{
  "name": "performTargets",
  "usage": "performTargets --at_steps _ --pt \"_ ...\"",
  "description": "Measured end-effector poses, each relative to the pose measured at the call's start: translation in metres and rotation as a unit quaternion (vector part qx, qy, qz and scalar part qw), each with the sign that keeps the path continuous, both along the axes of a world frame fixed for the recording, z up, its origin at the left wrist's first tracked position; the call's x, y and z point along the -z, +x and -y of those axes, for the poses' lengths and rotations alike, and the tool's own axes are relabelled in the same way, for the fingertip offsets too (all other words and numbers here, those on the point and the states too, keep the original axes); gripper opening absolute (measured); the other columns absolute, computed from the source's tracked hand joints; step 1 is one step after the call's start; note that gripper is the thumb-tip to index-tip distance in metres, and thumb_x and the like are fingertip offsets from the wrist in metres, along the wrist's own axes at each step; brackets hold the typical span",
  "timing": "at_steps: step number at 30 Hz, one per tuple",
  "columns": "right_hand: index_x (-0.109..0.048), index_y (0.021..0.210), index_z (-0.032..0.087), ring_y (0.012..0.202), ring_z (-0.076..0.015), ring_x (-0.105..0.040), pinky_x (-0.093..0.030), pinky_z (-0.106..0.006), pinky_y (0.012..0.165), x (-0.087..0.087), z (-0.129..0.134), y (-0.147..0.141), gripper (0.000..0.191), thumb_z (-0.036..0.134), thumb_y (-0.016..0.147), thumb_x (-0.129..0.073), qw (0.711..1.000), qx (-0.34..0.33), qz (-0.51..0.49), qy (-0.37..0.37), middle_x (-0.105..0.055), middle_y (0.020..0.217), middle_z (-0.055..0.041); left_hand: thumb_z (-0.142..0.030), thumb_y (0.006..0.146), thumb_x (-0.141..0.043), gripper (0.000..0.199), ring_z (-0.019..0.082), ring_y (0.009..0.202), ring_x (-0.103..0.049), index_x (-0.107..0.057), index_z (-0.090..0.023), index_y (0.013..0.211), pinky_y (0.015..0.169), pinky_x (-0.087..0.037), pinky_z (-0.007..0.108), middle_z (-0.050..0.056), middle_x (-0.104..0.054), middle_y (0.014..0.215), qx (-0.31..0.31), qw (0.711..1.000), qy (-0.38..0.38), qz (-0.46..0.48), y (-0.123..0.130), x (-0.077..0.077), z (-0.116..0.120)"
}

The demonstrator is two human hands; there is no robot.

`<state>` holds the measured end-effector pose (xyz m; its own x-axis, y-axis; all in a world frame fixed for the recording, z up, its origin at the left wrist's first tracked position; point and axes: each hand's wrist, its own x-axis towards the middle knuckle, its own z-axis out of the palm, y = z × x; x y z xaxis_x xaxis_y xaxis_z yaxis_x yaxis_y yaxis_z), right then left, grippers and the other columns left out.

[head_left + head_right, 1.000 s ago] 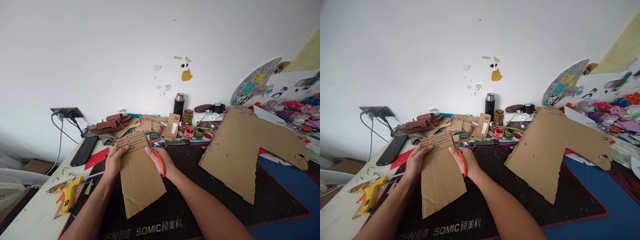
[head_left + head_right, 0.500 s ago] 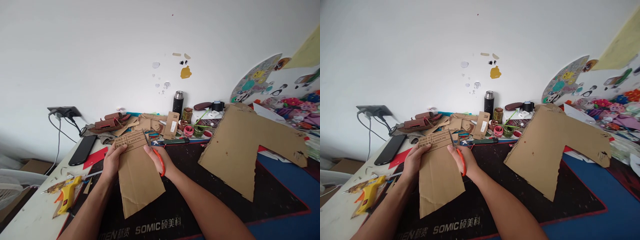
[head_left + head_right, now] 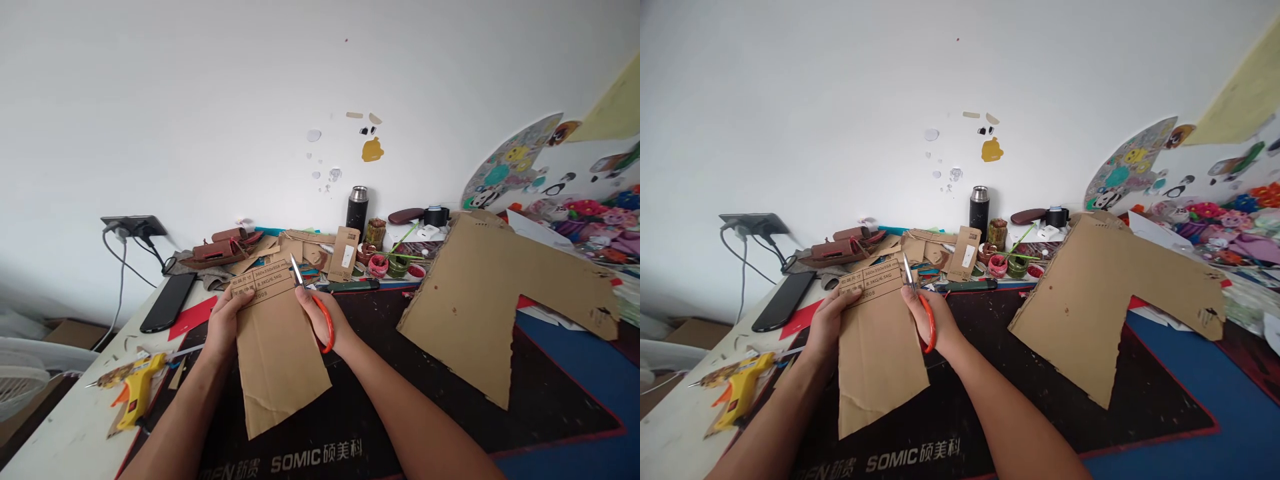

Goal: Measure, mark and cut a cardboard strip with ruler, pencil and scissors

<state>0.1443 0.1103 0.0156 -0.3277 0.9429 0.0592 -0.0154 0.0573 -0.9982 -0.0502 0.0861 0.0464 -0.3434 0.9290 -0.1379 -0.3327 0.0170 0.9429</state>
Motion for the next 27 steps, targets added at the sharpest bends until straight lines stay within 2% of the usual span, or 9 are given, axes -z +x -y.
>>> performTargets --at_steps 4,7,10,15,20,25,27 --pt "-0.057 0.073 0.022 0.071 -0.0222 -0.057 -0.044 -0.033 0.066 -0.002 -0.006 0.005 0.074 0.094 0.089 -0.054 1.000 0.023 0.000 0.000 -0.062 0.072 -0.0026 -0.039 0.062 -0.091 0.071 0.037 0.102 -0.080 -0.076 -0.022 0.129 0.086 -0.065 0.044 0.007 -0.084 0.111 0.006 1.000 0.003 0.018 -0.003 0.002 -0.003" --pt "-0.058 0.072 0.024 0.054 -0.0206 -0.055 -0.042 -0.032 0.054 -0.002 -0.007 0.006 0.071 0.094 0.084 -0.061 0.998 0.027 -0.026 -0.055 -0.057 0.058 0.0005 -0.038 0.063 -0.091 0.070 0.037 0.100 -0.081 -0.076 -0.021 0.128 0.085 -0.065 0.044 0.008 -0.084 0.112 0.017 0.999 0.004 0.028 -0.004 0.005 -0.003" --pt "-0.065 0.080 0.024 0.043 -0.0197 -0.052 -0.042 -0.032 0.046 -0.003 -0.007 0.006 0.068 0.092 0.083 -0.066 0.991 0.017 -0.081 -0.103 -0.054 0.049 0.0030 -0.038 0.063 -0.092 0.072 0.037 0.097 -0.081 -0.075 -0.021 0.130 0.082 -0.066 0.045 0.009 -0.084 0.110 0.031 0.999 0.005 0.036 -0.003 0.006 -0.003" --pt "-0.072 0.096 0.020 0.041 -0.0178 -0.052 -0.042 -0.029 0.041 -0.005 -0.010 0.007 0.078 0.095 0.076 -0.070 0.986 0.030 -0.111 -0.119 -0.058 0.051 0.0036 -0.037 0.066 -0.093 0.074 0.036 0.097 -0.081 -0.072 -0.022 0.135 0.082 -0.066 0.043 0.008 -0.084 0.108 0.047 0.998 0.019 0.047 -0.002 0.009 -0.003" --pt "-0.074 0.102 0.019 0.044 -0.0196 -0.060 -0.048 -0.031 0.045 -0.008 -0.010 0.009 0.084 0.098 0.074 -0.069 0.981 0.027 -0.133 -0.141 -0.066 0.056 0.0012 -0.036 0.066 -0.093 0.077 0.036 0.095 -0.082 -0.071 -0.019 0.138 0.082 -0.066 0.043 0.010 -0.084 0.111 0.061 0.996 0.030 0.057 -0.003 0.010 -0.003" --pt "-0.073 0.087 0.020 0.052 -0.0222 -0.066 -0.053 -0.034 0.053 -0.008 -0.006 0.009 0.070 0.089 0.072 -0.081 0.983 0.018 -0.135 -0.120 -0.072 0.064 -0.0014 -0.034 0.066 -0.093 0.069 0.037 0.096 -0.082 -0.074 -0.018 0.130 0.081 -0.067 0.043 0.011 -0.085 0.110 0.091 0.993 0.019 0.071 -0.003 0.010 -0.001" --pt "-0.076 0.088 0.020 0.056 -0.0233 -0.068 -0.053 -0.034 0.057 -0.005 -0.006 0.007 0.065 0.083 0.075 -0.084 0.983 0.001 -0.145 -0.113 -0.073 0.066 -0.0022 -0.033 0.065 -0.093 0.064 0.038 0.094 -0.083 -0.075 -0.016 0.124 0.079 -0.067 0.044 0.012 -0.085 0.107 0.102 0.992 0.008 0.077 -0.002 0.012 0.000"
